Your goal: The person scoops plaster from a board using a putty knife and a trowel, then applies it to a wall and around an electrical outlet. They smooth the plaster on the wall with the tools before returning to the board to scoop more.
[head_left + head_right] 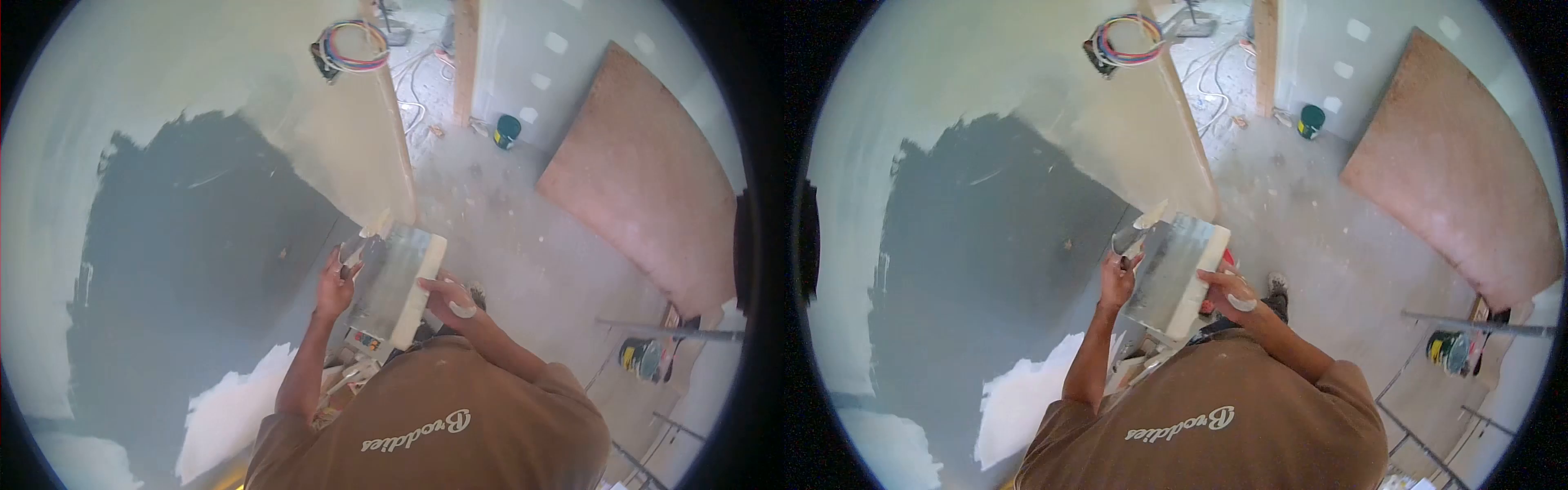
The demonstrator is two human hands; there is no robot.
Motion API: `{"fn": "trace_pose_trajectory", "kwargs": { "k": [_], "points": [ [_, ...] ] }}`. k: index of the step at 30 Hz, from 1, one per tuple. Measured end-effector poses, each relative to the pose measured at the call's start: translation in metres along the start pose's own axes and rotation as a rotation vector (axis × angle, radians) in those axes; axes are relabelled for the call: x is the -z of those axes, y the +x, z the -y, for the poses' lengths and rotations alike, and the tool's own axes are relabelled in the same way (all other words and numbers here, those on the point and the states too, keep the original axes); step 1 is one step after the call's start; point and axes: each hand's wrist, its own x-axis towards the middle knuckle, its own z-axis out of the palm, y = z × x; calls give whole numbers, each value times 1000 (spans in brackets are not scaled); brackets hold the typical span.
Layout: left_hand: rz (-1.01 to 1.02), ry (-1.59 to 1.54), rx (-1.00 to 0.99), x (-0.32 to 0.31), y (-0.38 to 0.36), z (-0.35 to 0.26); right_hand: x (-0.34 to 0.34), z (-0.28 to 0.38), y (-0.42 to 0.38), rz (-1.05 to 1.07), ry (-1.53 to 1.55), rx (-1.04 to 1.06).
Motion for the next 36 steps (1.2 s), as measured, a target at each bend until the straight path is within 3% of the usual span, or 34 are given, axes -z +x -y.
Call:
{"fn": "trace_pose_trajectory", "kwargs": {
  "k": [1, 3, 6, 7, 9, 11, 13, 15, 17, 19, 21, 23, 26, 28, 31, 36],
  "points": [
    [23, 7, -9, 1, 7, -9, -3, -1, 4, -9, 17, 17],
    [79, -230, -284, 0, 23, -24, -6, -2, 12, -50, -29, -16],
    [98, 2, -390, 0, 30, -12, -7, -3, 18, -36, -11, 159],
    [114, 4, -394, -8, 34, 17, -4, 0, 20, -47, -39, 227],
    [200, 154, -194, -31, 34, 94, 18, 8, 23, -50, -3, 189],
    [153, 378, -240, -22, 12, 56, 51, 17, 34, -55, 35, 148],
    [40, 342, -157, -45, -19, 116, 99, 25, 64, -131, 37, 95],
    [191, 94, 285, -46, -48, 128, 178, 20, 109, -139, 29, 90],
    [-14, -93, 315, -56, -101, 163, 251, 11, 163, -141, 14, 85],
    [6, 78, 547, -62, -148, 186, 316, 2, 215, -334, -55, 10],
    [63, -36, 765, -50, -173, 139, 395, -29, 274, -365, -132, -10],
    [81, -38, 861, -52, -218, 139, 426, -39, 309, -388, -203, -40],
    [98, -42, 1000, -62, -285, 156, 434, -38, 338, -384, -105, -69],
    [106, -55, 1082, -72, -319, 160, 421, -32, 353, -571, -283, -148],
    [135, -70, 1176, -86, -357, 163, 390, -20, 364, -659, -379, -187],
    [183, -121, 1264, -119, -384, 171, 429, -72, 409, -396, -338, 59]
  ]
}}
